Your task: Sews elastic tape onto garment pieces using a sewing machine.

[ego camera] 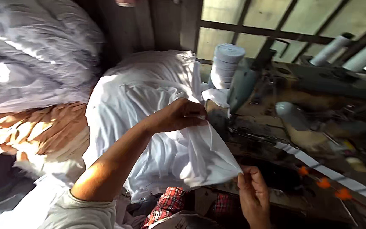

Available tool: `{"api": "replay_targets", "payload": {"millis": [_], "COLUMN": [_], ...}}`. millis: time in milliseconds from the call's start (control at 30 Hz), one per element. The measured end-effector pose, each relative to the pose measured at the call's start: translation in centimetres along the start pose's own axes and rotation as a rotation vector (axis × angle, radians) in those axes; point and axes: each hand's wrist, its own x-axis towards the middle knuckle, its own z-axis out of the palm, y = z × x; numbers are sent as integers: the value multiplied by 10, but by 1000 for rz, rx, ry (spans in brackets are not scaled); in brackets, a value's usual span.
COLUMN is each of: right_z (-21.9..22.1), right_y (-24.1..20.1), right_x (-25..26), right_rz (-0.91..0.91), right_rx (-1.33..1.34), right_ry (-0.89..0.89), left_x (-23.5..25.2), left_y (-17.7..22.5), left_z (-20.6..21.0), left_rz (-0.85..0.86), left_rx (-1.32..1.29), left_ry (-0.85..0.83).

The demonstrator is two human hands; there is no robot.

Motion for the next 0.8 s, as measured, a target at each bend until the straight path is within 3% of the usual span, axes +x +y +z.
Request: {"api": "replay_targets", "payload": {"millis": [100,167,233,300,367,467,533,800], "right_z": [4,4,5,6,5,6,5,-8], "right_y": [21,42,46,45,48,45,40,25], "right_x": [0,2,1,-7,-12,-13,-16,-12], "right_rz": [80,315,436,487,506,520,518,526], "right_rx": [-83,-69,-4,75,113,174,215,336], "right_ry": [102,113,108,124,162,176,162,172], "left_x": [31,37,39,31,23,18,10,-6], "left_y": [-20,-48,-65,-69,-62,-42,-34,-31], "left_z": [24,45,63,77,88,110,131,175], "left_rz": [18,-221,-413,-379,-197,-3,-56,-267], "left_rx": [171,363,439,523,654,719,722,900], "left_ry": [132,-4,-84,14,108,79,55,229]}}
